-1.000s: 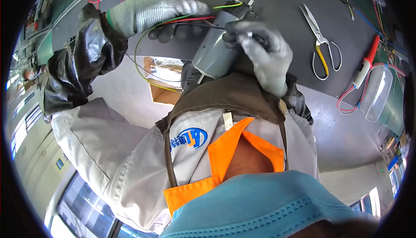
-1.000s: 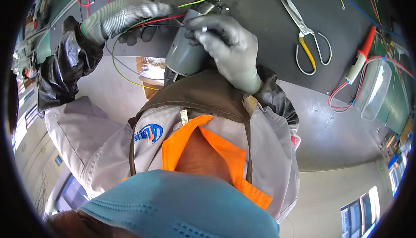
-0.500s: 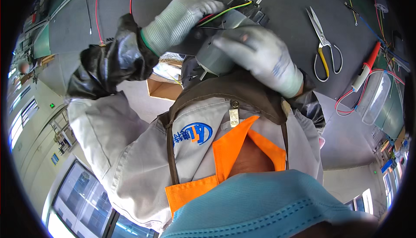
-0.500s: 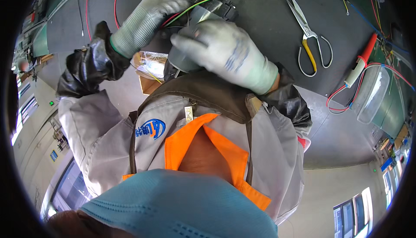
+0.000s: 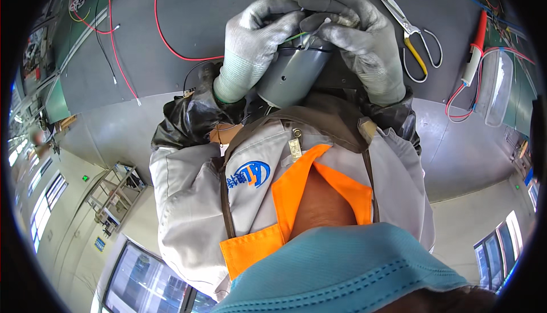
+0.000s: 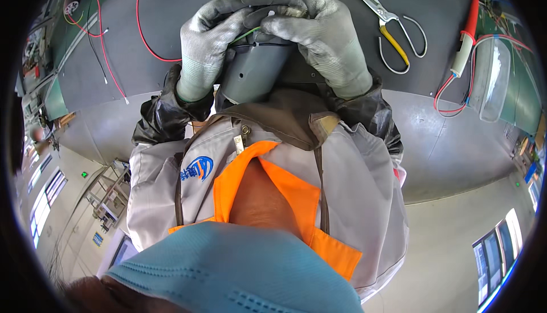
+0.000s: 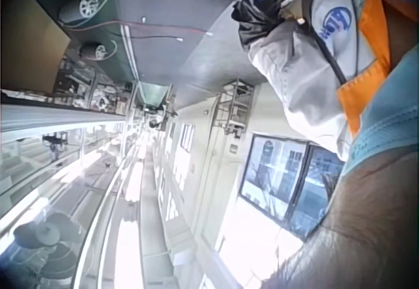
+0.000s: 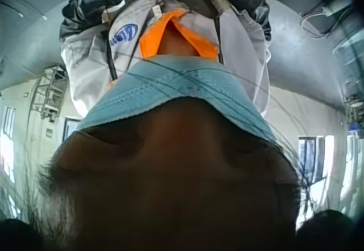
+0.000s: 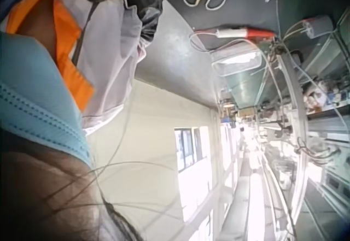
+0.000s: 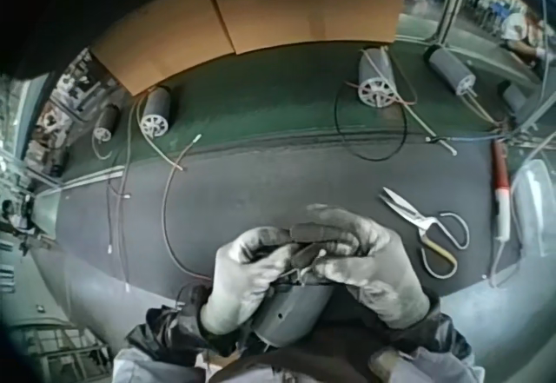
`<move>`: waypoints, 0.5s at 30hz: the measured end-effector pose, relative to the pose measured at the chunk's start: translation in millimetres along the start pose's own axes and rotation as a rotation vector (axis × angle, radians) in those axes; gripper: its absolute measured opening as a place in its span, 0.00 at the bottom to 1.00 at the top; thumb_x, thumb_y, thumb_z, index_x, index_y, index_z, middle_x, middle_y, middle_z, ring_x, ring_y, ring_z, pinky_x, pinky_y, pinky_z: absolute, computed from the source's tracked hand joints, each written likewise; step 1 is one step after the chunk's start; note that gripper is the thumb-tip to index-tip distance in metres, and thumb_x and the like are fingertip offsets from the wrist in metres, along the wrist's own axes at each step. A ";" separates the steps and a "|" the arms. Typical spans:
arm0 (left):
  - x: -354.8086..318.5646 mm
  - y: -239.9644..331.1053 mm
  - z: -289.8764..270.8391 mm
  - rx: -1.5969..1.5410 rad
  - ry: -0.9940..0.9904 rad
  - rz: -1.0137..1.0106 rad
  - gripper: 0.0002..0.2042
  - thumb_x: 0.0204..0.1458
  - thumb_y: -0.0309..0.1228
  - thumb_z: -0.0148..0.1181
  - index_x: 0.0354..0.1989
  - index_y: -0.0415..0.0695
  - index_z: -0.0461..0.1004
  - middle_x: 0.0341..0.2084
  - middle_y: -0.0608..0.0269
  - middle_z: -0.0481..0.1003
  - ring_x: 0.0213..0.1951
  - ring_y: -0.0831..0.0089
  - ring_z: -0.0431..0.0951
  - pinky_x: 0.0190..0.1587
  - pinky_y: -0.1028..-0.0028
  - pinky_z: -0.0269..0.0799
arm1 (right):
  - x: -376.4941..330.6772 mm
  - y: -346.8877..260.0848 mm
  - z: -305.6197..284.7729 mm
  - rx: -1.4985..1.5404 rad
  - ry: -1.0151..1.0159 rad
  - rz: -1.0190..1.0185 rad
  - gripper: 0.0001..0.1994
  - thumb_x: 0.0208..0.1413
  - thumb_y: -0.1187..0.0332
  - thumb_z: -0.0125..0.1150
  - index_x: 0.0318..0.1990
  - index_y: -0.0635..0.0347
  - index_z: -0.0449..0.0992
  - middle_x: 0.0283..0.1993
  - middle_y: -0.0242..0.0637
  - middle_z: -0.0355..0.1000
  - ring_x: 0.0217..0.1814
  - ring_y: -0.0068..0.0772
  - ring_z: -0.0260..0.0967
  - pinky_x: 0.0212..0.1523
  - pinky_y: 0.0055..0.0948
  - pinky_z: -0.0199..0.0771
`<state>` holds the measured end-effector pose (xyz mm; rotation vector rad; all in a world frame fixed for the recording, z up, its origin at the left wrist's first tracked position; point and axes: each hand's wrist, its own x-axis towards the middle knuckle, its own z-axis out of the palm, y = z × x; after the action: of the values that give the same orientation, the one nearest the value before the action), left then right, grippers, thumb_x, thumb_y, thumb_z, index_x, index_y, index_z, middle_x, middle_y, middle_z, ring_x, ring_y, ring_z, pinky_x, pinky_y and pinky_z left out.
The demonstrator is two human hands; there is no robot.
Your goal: The recorder is assembling electric motors by connecting wires and using tools at a production station.
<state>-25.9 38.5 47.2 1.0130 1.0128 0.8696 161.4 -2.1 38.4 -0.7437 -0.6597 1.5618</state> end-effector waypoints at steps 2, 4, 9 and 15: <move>0.2 2.8 0.8 0.079 0.019 -0.031 0.12 0.57 0.26 0.68 0.46 0.31 0.79 0.35 0.62 0.81 0.35 0.81 0.79 0.41 0.81 0.77 | -4.9 -4.7 3.6 0.023 0.027 0.030 0.21 0.57 0.82 0.60 0.59 0.74 0.71 0.54 0.51 0.77 0.50 0.37 0.80 0.50 0.32 0.84; 1.0 3.1 -0.4 0.159 0.040 -0.060 0.12 0.57 0.27 0.68 0.45 0.32 0.79 0.34 0.63 0.81 0.34 0.82 0.79 0.40 0.82 0.77 | -10.5 -6.5 5.6 0.047 0.051 0.060 0.17 0.56 0.84 0.58 0.55 0.75 0.76 0.51 0.48 0.79 0.49 0.33 0.80 0.50 0.29 0.83; 1.1 0.4 -1.4 0.140 0.030 -0.006 0.10 0.59 0.26 0.67 0.45 0.33 0.80 0.35 0.62 0.82 0.35 0.82 0.80 0.37 0.83 0.77 | -19.9 -3.6 0.4 -0.350 0.107 -0.114 0.10 0.59 0.81 0.58 0.46 0.72 0.80 0.48 0.45 0.80 0.45 0.28 0.79 0.44 0.24 0.82; -2.6 5.9 5.7 0.169 0.008 -0.008 0.09 0.59 0.25 0.66 0.45 0.32 0.80 0.35 0.61 0.82 0.36 0.82 0.80 0.38 0.82 0.77 | -15.6 -7.7 14.0 -0.482 0.209 -0.057 0.10 0.61 0.80 0.58 0.49 0.66 0.80 0.46 0.41 0.81 0.42 0.20 0.78 0.35 0.15 0.78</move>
<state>-21.9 36.4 54.5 1.1475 1.1108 0.7916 156.6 -16.7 54.6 -1.2174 -0.9043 1.2593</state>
